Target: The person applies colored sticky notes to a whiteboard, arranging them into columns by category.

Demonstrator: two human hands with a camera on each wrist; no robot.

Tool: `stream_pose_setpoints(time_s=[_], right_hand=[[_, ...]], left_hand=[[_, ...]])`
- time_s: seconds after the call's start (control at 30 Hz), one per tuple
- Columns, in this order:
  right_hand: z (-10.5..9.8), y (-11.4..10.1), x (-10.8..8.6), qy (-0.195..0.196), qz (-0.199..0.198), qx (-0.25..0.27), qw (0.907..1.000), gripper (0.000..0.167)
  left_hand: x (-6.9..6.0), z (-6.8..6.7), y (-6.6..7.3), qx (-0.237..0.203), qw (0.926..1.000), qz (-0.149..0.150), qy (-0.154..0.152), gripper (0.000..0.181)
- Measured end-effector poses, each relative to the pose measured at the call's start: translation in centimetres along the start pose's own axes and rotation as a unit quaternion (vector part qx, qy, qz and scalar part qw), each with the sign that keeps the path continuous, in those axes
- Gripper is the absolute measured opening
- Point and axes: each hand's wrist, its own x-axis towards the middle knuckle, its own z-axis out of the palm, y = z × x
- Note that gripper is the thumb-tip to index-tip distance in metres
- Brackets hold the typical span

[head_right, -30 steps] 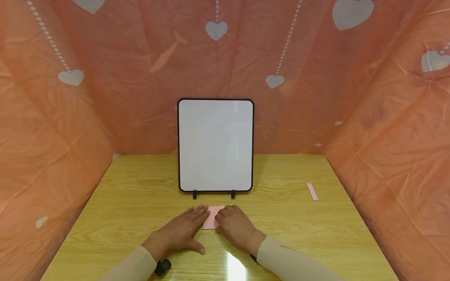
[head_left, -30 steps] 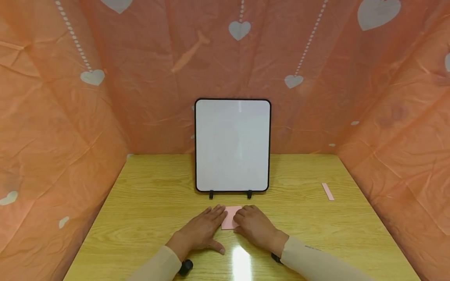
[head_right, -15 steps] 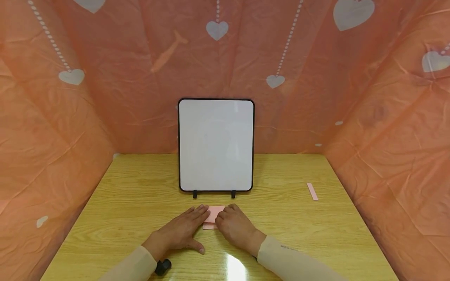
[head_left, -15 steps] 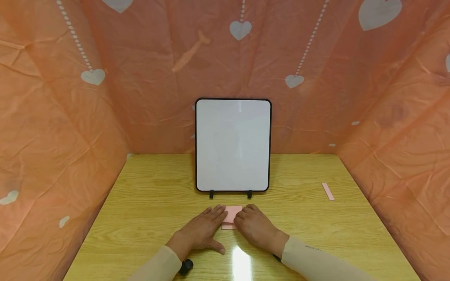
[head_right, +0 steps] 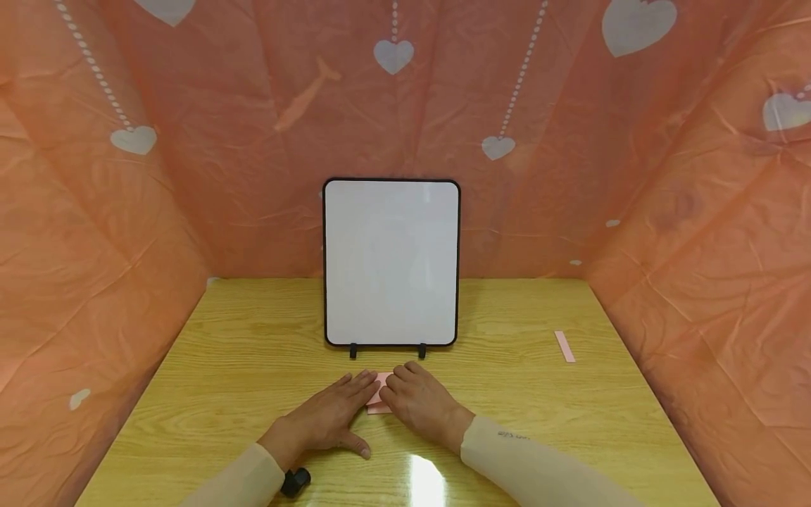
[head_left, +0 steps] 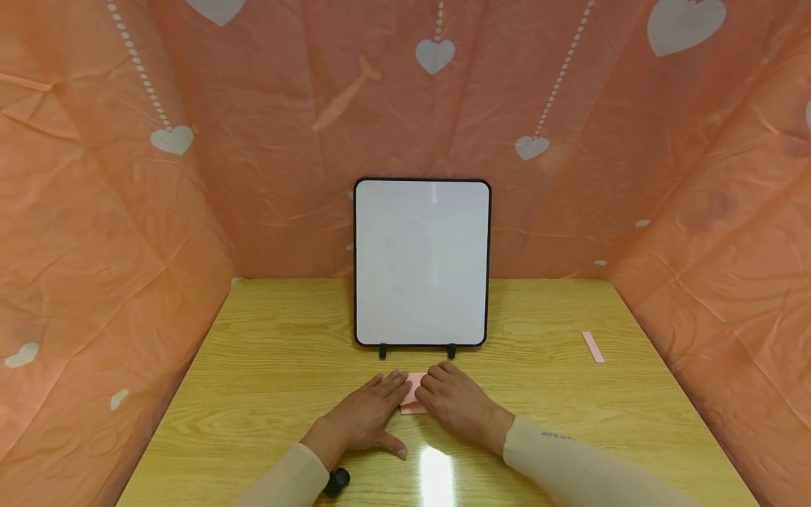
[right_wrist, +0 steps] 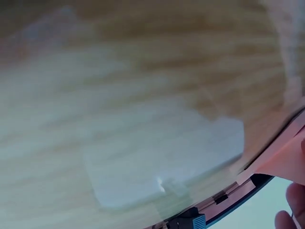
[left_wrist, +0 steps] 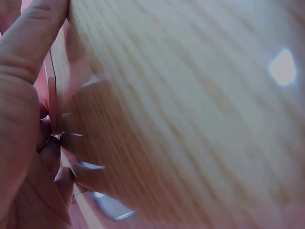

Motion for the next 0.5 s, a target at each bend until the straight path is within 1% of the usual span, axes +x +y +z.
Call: stream_pose_setpoints(time_s=[0.1, 0.27, 0.5], right_hand=[[0.13, 0.04, 0.1, 0.002, -0.005, 0.002, 1.0, 0.015], [0.11, 0.2, 0.23, -0.018, -0.01, -0.007, 0.9998, 0.017], [-0.09, 0.32, 0.28, -0.037, -0.01, -0.042, 0.9984, 0.014]], left_hand=[[-0.04, -0.03, 0.0, 0.002, 1.0, 0.0, 0.002, 0.121], [0.0, -0.2, 0.1, 0.0, 1.0, 0.001, -0.002, 0.12], [0.06, -0.16, 0.12, 0.005, 1.0, 0.0, -0.005, 0.121]])
